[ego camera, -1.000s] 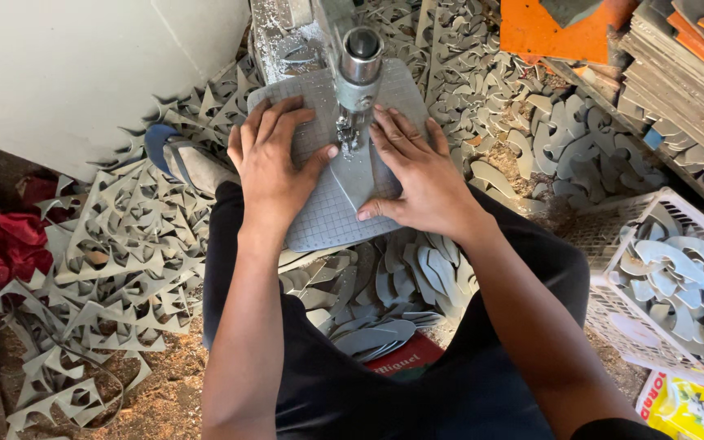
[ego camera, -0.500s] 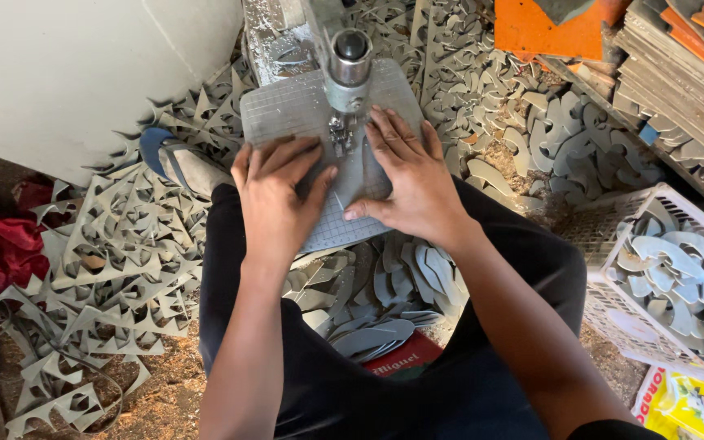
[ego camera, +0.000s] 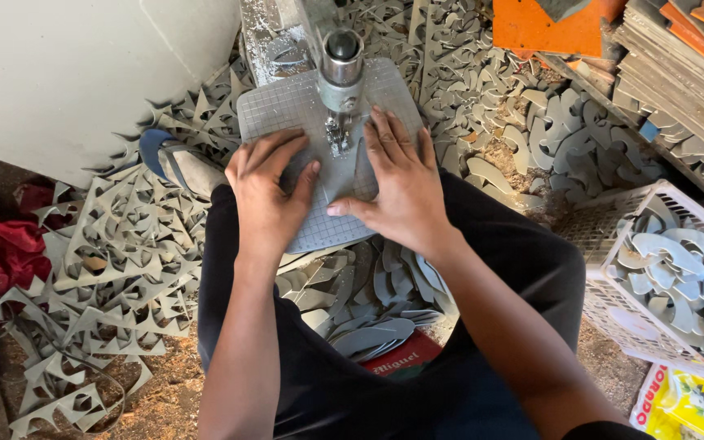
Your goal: The person sits on the floor and repeatedly places flat gray rubber pieces under a vertical cutting machine. They guide each piece through the blade to cut a curved shape, then remove the finished part and place it into a nearby crate. The process is repeated with multiple pieces.
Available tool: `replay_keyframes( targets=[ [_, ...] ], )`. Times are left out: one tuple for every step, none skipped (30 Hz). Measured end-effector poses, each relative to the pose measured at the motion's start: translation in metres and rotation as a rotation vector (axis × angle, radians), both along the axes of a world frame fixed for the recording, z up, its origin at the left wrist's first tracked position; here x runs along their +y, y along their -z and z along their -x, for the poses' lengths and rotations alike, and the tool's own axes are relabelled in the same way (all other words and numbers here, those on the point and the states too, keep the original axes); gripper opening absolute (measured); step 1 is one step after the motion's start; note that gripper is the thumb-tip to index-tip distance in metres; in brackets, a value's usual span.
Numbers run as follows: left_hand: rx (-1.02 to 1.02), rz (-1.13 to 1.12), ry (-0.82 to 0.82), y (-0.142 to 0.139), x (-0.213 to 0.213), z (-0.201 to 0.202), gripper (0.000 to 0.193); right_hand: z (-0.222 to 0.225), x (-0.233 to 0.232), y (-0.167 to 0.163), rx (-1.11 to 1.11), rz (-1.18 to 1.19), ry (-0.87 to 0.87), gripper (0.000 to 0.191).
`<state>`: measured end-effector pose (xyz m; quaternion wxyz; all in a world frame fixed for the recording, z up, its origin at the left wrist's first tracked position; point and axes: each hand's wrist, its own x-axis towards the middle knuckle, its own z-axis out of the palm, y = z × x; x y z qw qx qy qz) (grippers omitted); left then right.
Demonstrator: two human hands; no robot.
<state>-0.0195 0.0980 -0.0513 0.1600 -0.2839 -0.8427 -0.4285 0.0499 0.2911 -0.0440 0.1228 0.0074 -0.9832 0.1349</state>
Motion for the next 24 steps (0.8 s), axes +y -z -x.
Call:
replay_keyframes(
  targets=[
    [-0.006,-0.010,-0.006,0.001,0.000,0.001,0.030,-0.001,-0.003,0.000,-0.002,0.000,0.021,0.120],
    [-0.004,-0.013,-0.003,0.001,0.000,0.001,0.028,-0.001,-0.005,0.000,0.012,-0.005,0.034,0.121],
    [-0.002,-0.015,0.001,0.002,0.000,0.001,0.026,-0.002,-0.008,0.000,0.025,-0.009,0.048,0.123],
    [-0.001,-0.016,0.003,0.002,0.000,0.001,0.024,-0.001,-0.010,0.000,0.038,-0.012,0.061,0.124],
    [0.000,-0.017,0.001,0.003,0.000,0.001,0.023,-0.001,-0.012,0.000,0.032,-0.019,0.072,0.124],
    [0.000,-0.017,-0.002,0.003,0.000,0.001,0.023,-0.001,-0.014,0.000,0.026,-0.025,0.083,0.125],
    [0.000,-0.018,-0.004,0.004,0.000,0.001,0.022,0.000,-0.015,0.000,0.019,-0.032,0.094,0.125],
    [0.000,-0.018,-0.003,0.004,0.000,0.001,0.022,0.000,-0.016,0.000,0.029,-0.034,0.099,0.124],
    [0.000,-0.019,-0.003,0.004,0.000,0.002,0.022,0.000,-0.018,0.000,0.038,-0.035,0.103,0.124],
    [0.000,-0.020,-0.003,0.005,0.000,0.002,0.022,0.000,-0.019,0.000,0.047,-0.037,0.107,0.123],
    [-0.002,-0.020,-0.004,0.005,0.000,0.002,0.021,0.000,-0.021,0.001,0.049,-0.020,0.122,0.123],
    [-0.003,-0.021,-0.006,0.005,0.000,0.003,0.021,0.000,-0.023,0.001,0.051,-0.002,0.136,0.123],
    [-0.006,-0.020,-0.009,0.006,0.000,0.003,0.020,0.001,-0.026,0.002,0.053,0.017,0.149,0.123],
    [-0.005,-0.019,-0.010,0.006,0.000,0.003,0.020,0.001,-0.028,0.002,0.065,0.020,0.158,0.124],
    [-0.005,-0.017,-0.010,0.006,0.000,0.003,0.020,0.002,-0.030,0.003,0.077,0.024,0.167,0.124],
    [-0.004,-0.016,-0.010,0.006,0.000,0.004,0.020,0.003,-0.031,0.003,0.090,0.027,0.176,0.125],
    [-0.015,-0.017,-0.003,0.006,-0.001,0.004,0.021,0.004,-0.033,0.004,0.102,0.032,0.182,0.124],
    [-0.027,-0.017,0.006,0.006,-0.002,0.005,0.021,0.005,-0.034,0.004,0.113,0.037,0.189,0.124],
    [-0.038,-0.019,0.014,0.006,-0.004,0.006,0.022,0.006,-0.035,0.004,0.126,0.042,0.196,0.124],
    [-0.042,0.000,0.025,0.005,-0.005,0.008,0.024,0.008,-0.036,0.005,0.135,0.041,0.202,0.122],
    [-0.047,0.019,0.036,0.003,-0.007,0.009,0.027,0.009,-0.038,0.005,0.143,0.041,0.208,0.121],
    [-0.053,0.038,0.048,0.002,-0.008,0.011,0.029,0.009,-0.040,0.006,0.150,0.041,0.215,0.120],
    [-0.062,0.055,0.053,0.000,-0.008,0.012,0.032,0.009,-0.040,0.006,0.154,0.047,0.217,0.119],
    [-0.068,0.070,0.057,-0.002,-0.008,0.013,0.035,0.010,-0.040,0.006,0.161,0.053,0.218,0.118]
  ],
)
